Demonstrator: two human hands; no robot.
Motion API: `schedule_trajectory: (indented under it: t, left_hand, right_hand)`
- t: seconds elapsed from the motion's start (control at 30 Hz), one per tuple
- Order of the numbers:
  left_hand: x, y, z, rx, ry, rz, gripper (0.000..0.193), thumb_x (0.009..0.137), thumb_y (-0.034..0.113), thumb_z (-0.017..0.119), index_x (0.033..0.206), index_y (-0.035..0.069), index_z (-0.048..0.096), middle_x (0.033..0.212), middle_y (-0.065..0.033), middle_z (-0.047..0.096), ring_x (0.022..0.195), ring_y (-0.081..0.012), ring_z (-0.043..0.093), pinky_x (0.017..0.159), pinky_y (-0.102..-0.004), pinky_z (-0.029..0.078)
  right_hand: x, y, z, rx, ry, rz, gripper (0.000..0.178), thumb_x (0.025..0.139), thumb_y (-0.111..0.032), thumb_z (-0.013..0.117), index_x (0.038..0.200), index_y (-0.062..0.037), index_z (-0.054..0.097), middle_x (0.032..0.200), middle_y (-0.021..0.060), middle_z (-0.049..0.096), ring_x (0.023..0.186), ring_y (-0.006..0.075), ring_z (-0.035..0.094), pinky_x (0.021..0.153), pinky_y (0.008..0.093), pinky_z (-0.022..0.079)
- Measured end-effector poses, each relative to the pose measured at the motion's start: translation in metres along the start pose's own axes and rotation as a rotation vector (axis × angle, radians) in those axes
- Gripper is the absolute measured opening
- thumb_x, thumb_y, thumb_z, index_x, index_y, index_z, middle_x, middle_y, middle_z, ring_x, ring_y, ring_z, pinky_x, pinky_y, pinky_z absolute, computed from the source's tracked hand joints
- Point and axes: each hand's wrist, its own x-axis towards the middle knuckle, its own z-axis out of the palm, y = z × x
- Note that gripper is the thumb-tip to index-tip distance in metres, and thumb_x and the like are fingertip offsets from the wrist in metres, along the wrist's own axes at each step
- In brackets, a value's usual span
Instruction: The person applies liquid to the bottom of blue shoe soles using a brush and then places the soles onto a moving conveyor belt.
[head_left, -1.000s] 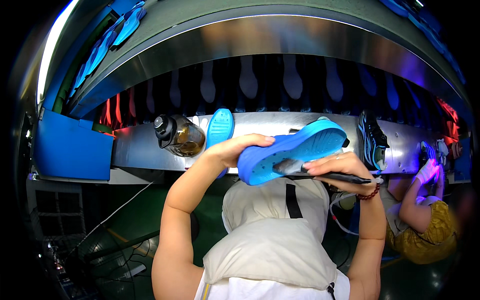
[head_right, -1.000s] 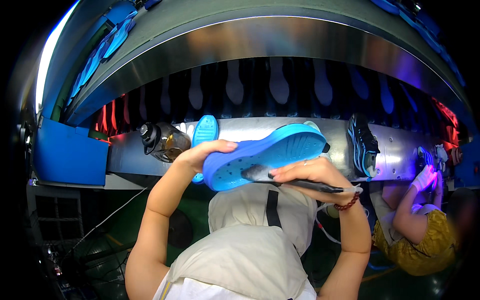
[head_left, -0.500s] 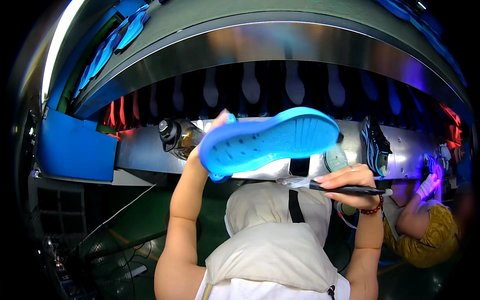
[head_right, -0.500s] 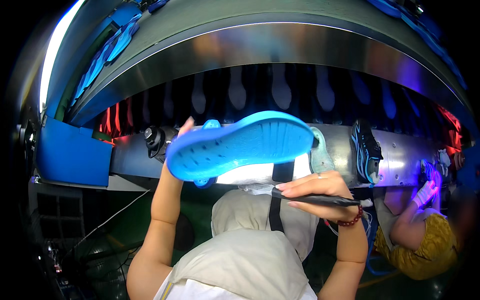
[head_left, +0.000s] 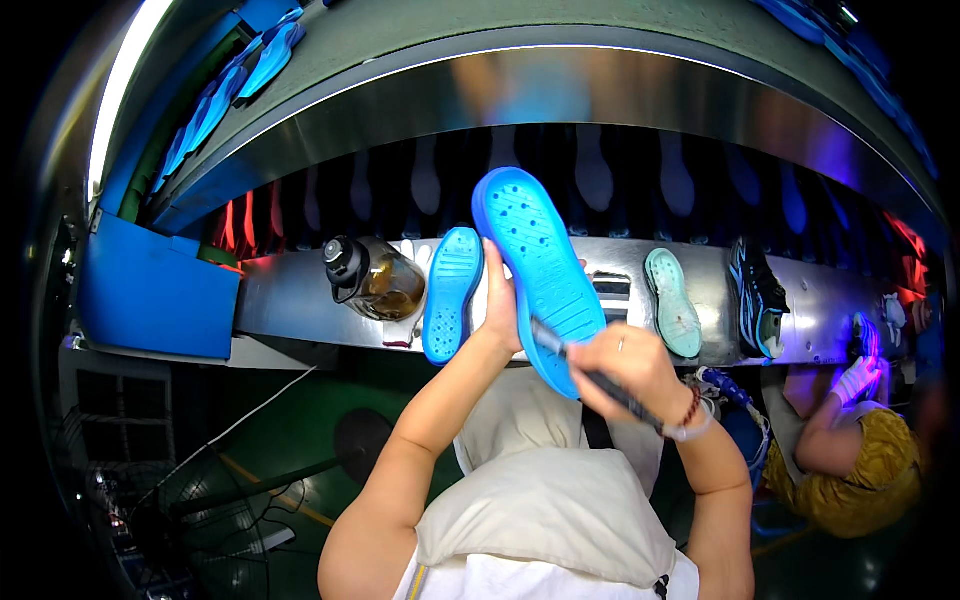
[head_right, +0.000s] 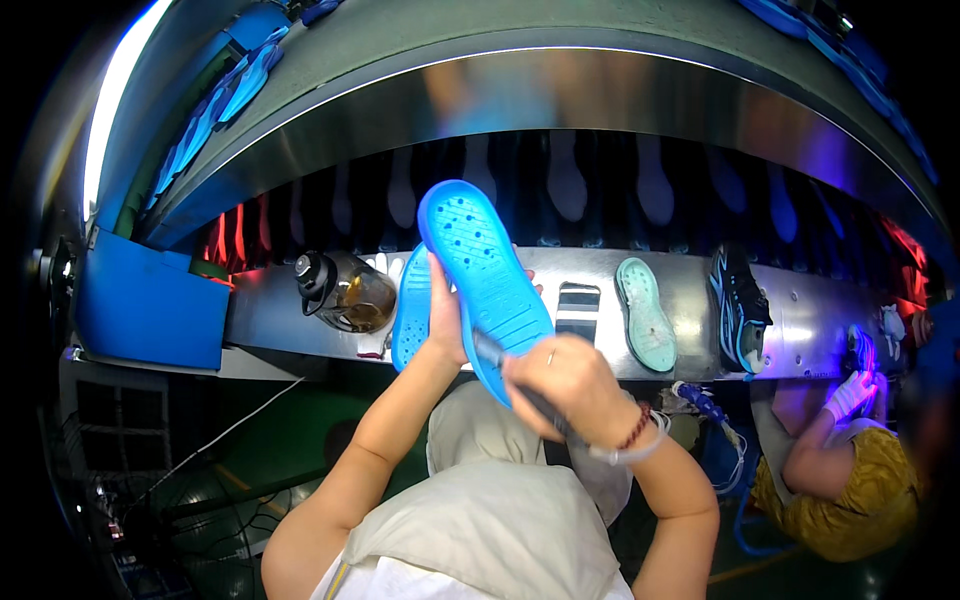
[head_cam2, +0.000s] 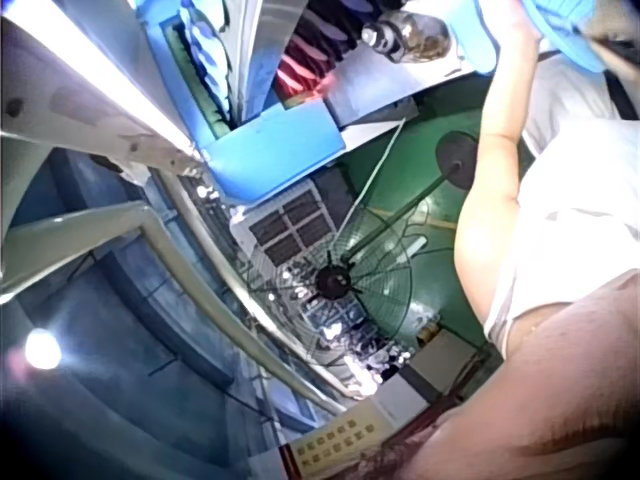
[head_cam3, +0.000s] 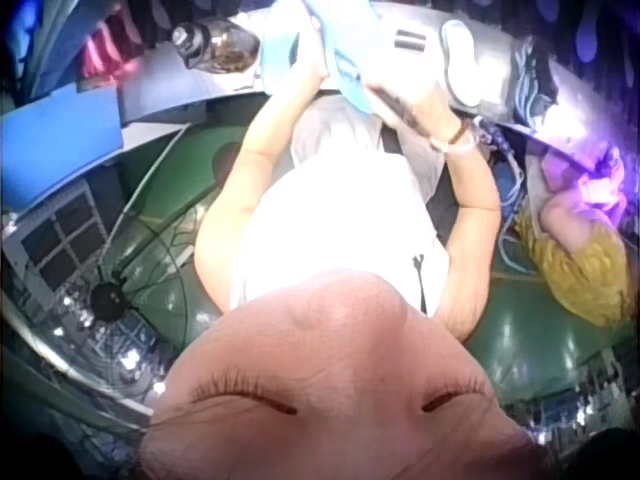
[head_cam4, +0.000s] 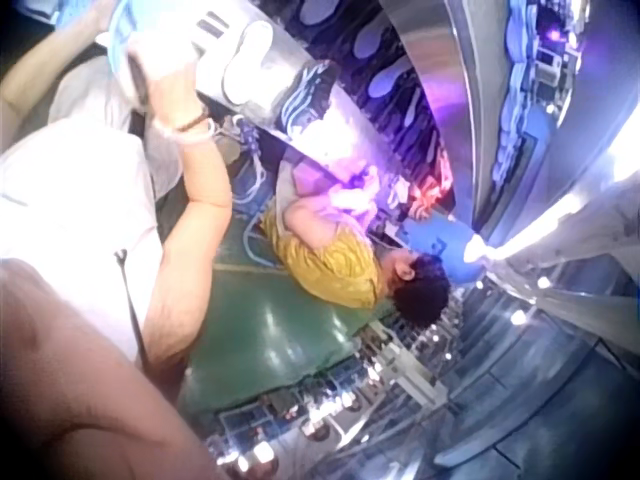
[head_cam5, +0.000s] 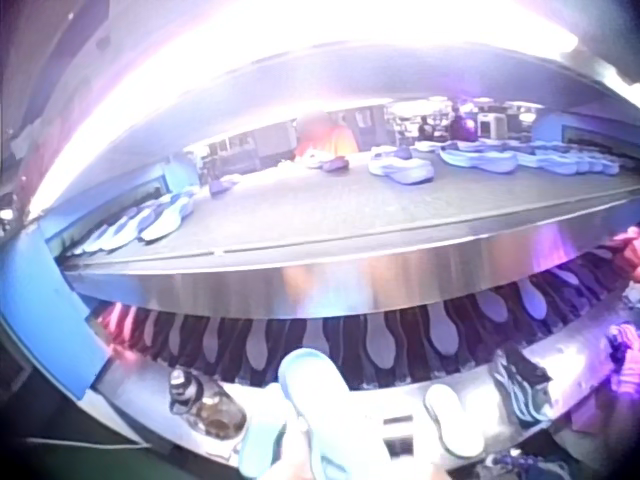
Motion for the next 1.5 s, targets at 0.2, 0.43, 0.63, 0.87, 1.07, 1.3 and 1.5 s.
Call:
schedule_trajectory:
  t: [0.2,0.43,0.63,0.87,1.07,1.3,1.5]
  left_hand:
    - [-0.007,0.002,0.022,-0.251,-0.125,-0.01,0.091,0.072,0.078,0.023,0.132,0.01,0.028,0.116,-0.0213,0.048,0.11,-0.0379,0.045,0.091,-0.0511,0.039]
    - [-0.002,0.011,0.036,-0.012,-0.057,0.079,0.093,0.07,0.079,0.021,0.131,0.009,0.029,0.111,-0.0212,0.05,0.103,-0.0384,0.05,0.089,-0.0524,0.039]
    - [-0.001,0.025,0.05,0.025,0.022,0.153,0.092,0.07,0.08,0.022,0.13,0.01,0.031,0.111,-0.0212,0.051,0.101,-0.0387,0.051,0.088,-0.0522,0.04]
    - [0.002,0.042,0.058,0.095,-0.022,0.172,0.092,0.069,0.08,0.026,0.128,0.01,0.034,0.114,-0.0224,0.05,0.104,-0.0384,0.05,0.088,-0.0503,0.042]
    - [0.001,0.053,0.074,0.148,-0.11,0.183,0.094,0.069,0.079,0.03,0.126,0.005,0.036,0.115,-0.0232,0.049,0.104,-0.039,0.05,0.087,-0.0514,0.042]
    - [-0.022,0.024,0.099,0.01,0.009,0.346,0.075,0.083,0.059,0.031,0.13,0.0,0.032,0.123,-0.0205,0.045,0.107,-0.0349,0.05,0.095,-0.044,0.038]
    - [-0.027,0.016,0.073,0.175,0.006,0.227,0.057,0.085,0.038,0.041,0.125,-0.002,0.037,0.117,-0.0195,0.051,0.103,-0.0292,0.054,0.091,-0.0402,0.042]
  right_hand:
    - [0.006,0.004,-0.027,0.298,0.058,0.24,0.018,0.066,-0.003,0.067,0.083,-0.0015,0.065,0.075,0.0107,0.064,0.069,0.0205,0.061,0.062,0.0279,0.048]
    - [0.008,-0.011,-0.024,0.396,-0.126,0.051,0.022,0.064,0.0,0.068,0.086,-0.0019,0.066,0.085,0.0121,0.065,0.072,0.0205,0.062,0.068,0.0265,0.048]
    - [-0.004,0.003,-0.028,0.42,-0.071,0.157,0.023,0.066,0.001,0.069,0.089,-0.004,0.066,0.09,0.0098,0.065,0.081,0.0183,0.06,0.073,0.0273,0.047]
    - [-0.012,0.011,-0.038,0.39,0.031,0.235,0.023,0.065,0.003,0.068,0.088,-0.0017,0.066,0.09,0.011,0.065,0.081,0.0188,0.06,0.074,0.0283,0.047]
    - [-0.015,0.017,-0.033,0.914,0.018,0.236,0.02,0.066,0.003,0.066,0.086,0.0007,0.064,0.092,0.0108,0.065,0.101,0.0229,0.051,0.089,0.0343,0.039]
    - [-0.012,0.009,-0.016,1.052,0.354,0.321,0.018,0.074,0.003,0.06,0.092,0.0024,0.057,0.098,0.0175,0.059,0.097,0.0252,0.056,0.087,0.0353,0.043]
    - [-0.004,-0.016,-0.028,0.669,0.001,0.224,0.019,0.068,0.008,0.063,0.085,0.0028,0.061,0.093,0.0179,0.062,0.092,0.026,0.06,0.083,0.0351,0.046]
